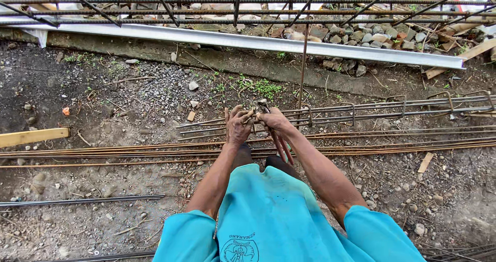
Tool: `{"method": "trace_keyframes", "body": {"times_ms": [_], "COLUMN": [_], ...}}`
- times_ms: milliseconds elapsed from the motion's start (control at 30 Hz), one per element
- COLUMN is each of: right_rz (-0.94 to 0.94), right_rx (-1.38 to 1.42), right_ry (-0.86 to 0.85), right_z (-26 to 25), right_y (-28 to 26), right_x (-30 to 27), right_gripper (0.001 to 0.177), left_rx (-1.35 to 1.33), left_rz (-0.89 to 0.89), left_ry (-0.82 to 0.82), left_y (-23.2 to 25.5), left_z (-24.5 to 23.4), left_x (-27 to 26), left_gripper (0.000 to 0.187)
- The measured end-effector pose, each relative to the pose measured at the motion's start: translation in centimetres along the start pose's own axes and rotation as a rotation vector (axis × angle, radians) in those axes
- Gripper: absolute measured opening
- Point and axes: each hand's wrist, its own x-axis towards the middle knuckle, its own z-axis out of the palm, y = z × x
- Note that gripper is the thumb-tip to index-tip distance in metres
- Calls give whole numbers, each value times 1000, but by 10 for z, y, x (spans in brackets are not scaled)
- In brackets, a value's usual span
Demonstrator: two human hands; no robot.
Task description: The person uses pliers to twist and secure wire ties around a grid of rebar rods laid on the ground. The hands repeatedly position the pliers, grip the wire, and twist it to fasten the rebar structure.
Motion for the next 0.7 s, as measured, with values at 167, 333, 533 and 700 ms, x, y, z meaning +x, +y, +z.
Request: {"method": "trace_keyframes", "body": {"times_ms": [167, 333, 533, 700], "right_rz": [-11, -56, -126, -122], "right_rx": [-220, -429, -610, -1163], "right_ry": [-43, -132, -7, -14], "right_z": [-9, 8, 5, -12], "right_y": [28, 3, -25, 11], "right_x": [34, 63, 72, 92], "right_gripper": [20, 22, 26, 25], "left_rx": [16, 38, 15, -53], "left_rz": [-6, -72, -136, -142], "left_ry": [96, 220, 268, 264], "left_y": [-11, -11, 1, -6], "left_z": [24, 44, 41, 47], "left_x": [-5, -10, -11, -9], "left_gripper": [26, 13, 15, 15]}}
